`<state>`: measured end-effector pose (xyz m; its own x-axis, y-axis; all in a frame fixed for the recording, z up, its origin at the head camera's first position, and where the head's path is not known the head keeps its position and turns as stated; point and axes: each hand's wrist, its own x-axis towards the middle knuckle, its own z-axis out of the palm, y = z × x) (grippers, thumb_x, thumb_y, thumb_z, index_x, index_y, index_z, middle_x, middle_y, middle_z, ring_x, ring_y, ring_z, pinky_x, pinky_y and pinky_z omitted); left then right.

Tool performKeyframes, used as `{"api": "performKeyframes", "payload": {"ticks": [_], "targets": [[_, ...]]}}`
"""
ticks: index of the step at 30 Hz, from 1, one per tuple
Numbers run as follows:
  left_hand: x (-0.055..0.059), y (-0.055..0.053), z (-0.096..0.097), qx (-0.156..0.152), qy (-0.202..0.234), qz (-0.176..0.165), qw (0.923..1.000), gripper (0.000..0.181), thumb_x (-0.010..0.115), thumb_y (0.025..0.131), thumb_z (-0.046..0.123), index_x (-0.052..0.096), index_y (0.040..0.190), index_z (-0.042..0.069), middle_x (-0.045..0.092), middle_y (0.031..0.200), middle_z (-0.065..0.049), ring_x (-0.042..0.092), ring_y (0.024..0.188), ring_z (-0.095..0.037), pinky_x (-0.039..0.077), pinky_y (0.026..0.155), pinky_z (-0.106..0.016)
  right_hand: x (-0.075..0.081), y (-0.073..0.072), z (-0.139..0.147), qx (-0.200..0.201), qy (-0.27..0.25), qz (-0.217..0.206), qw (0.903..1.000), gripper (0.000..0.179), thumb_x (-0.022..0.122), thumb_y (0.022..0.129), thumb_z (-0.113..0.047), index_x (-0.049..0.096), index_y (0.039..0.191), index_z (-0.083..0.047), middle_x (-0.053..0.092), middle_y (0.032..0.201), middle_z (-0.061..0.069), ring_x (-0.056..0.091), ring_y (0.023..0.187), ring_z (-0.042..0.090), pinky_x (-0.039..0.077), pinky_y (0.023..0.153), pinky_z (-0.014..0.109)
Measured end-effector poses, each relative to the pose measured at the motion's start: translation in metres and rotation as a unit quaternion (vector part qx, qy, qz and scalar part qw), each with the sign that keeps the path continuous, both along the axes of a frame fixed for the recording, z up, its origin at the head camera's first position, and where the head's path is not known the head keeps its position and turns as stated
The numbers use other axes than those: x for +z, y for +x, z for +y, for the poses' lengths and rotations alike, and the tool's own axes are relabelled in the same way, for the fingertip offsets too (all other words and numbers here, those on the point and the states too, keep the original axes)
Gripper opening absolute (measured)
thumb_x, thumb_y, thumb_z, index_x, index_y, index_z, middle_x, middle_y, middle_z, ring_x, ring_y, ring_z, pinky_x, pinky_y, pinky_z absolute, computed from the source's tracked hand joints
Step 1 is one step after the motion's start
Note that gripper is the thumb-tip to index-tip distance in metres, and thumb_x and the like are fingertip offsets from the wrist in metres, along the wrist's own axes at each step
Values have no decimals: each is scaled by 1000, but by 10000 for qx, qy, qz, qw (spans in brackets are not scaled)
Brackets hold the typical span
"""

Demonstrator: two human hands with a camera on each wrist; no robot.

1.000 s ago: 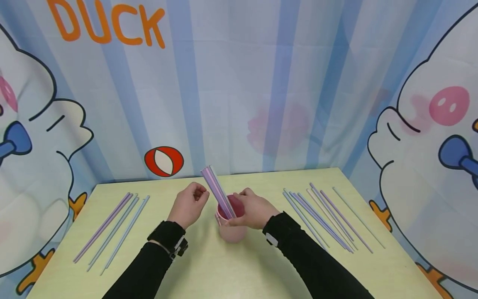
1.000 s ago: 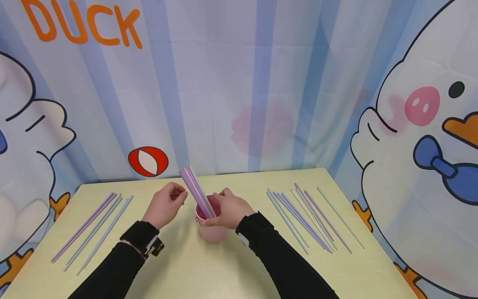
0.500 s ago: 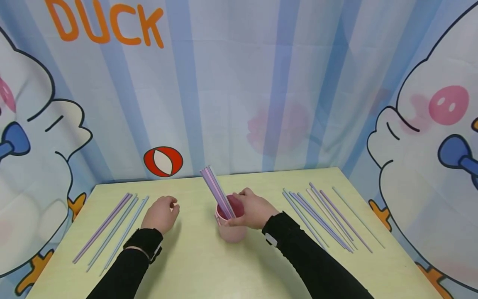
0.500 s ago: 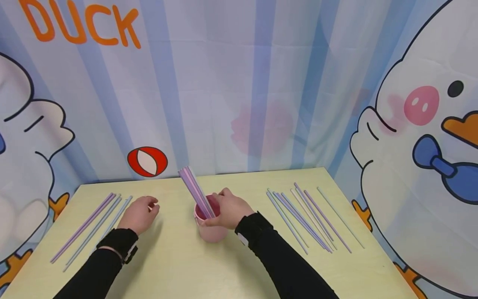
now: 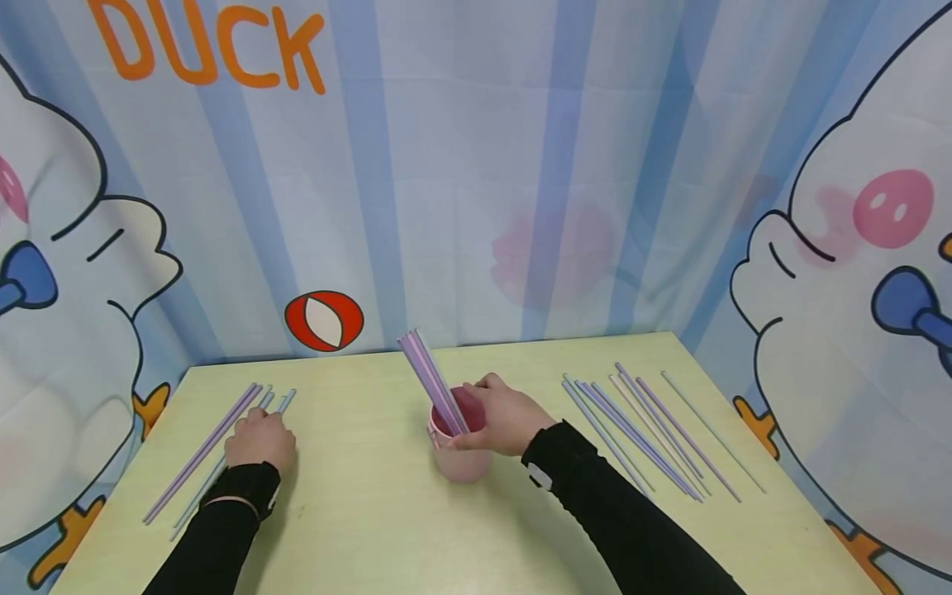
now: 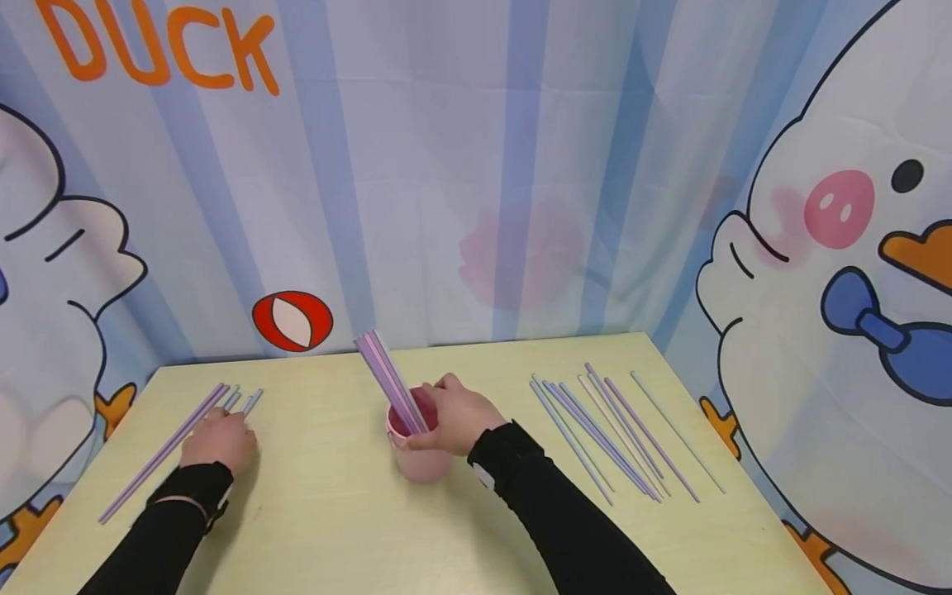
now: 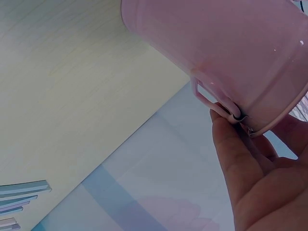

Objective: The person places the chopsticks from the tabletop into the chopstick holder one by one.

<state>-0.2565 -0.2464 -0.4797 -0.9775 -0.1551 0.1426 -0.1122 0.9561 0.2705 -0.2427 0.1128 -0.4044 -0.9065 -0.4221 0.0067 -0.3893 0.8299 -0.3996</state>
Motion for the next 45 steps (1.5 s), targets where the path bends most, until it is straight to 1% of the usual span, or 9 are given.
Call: {"api": "performKeyframes", "payload": {"ticks": [9, 16, 21, 24, 31, 35, 39, 41, 45], "targets": [[1, 5, -5, 53, 9, -289, 9996, 27, 44, 95, 3, 62, 102, -16, 48, 105, -36, 47, 99, -54, 45, 77, -69, 1, 1, 1, -50, 20, -33, 10000, 87, 78, 72, -57, 52, 143, -15, 51, 122, 6, 58, 97, 20, 53, 89, 37], [2, 6, -7, 30, 80, -461, 9989, 27, 44, 95, 3, 62, 104, -16, 47, 104, -35, 47, 96, -53, 44, 76, -68, 1, 0, 1, -32, 83, 0, 10000, 88, 76, 72, -60, 52, 144, -16, 51, 121, 5, 58, 96, 19, 54, 88, 36], [2, 7, -4, 32, 46, -400, 9992, 25, 46, 95, 3, 62, 104, -15, 47, 104, -34, 48, 95, -52, 44, 76, -68, 0, 0, 1, -44, 90, -10, 9999, 88, 76, 71, -61, 52, 143, -17, 50, 122, 5, 59, 97, 20, 54, 88, 36], [3, 7, -2, -71, -24, -253, 9997, 21, 50, 94, 1, 63, 100, -14, 51, 100, -33, 52, 91, -51, 47, 74, -66, 1, 0, 1, -38, 104, -2, 9999, 88, 76, 71, -61, 53, 143, -16, 50, 122, 5, 59, 98, 20, 54, 89, 37], [2, 1, 1, -602, -139, -162, 9980, 17, 67, 86, 2, 59, 89, -12, 60, 79, -25, 61, 74, -43, 53, 68, -57, 2, 0, 1, -43, 46, -39, 10000, 86, 76, 72, -60, 53, 142, -16, 50, 121, 5, 59, 96, 20, 54, 88, 37], [2, 1, 7, -708, -60, -114, 9974, 7, 61, 88, -4, 57, 83, -8, 62, 73, -21, 62, 70, -40, 53, 64, -56, 2, 0, 1, -34, 20, -26, 10000, 84, 76, 72, -59, 55, 141, -16, 50, 120, 5, 59, 96, 19, 54, 88, 36], [3, 2, 16, -743, -2, -219, 9970, 6, 51, 93, -8, 56, 91, -9, 63, 77, -24, 63, 72, -42, 53, 65, -55, 2, 0, 1, -48, 25, -10, 10000, 83, 77, 72, -58, 55, 141, -16, 51, 120, 5, 58, 96, 20, 54, 88, 37], [3, 2, 20, -787, 60, -280, 9965, 8, 51, 92, -9, 56, 98, -11, 64, 80, -26, 64, 73, -43, 54, 66, -55, 2, 0, 1, -55, 8, -20, 10000, 83, 77, 72, -57, 54, 141, -17, 51, 121, 5, 58, 95, 20, 54, 88, 37], [6, 2, 27, -809, 326, -539, 9947, 26, 56, 90, -6, 52, 114, -14, 65, 88, -27, 63, 76, -42, 54, 69, -53, 2, 1, 0, -47, -21, -42, 10000, 82, 77, 72, -57, 55, 141, -17, 51, 121, 5, 58, 95, 20, 54, 87, 37]]}}
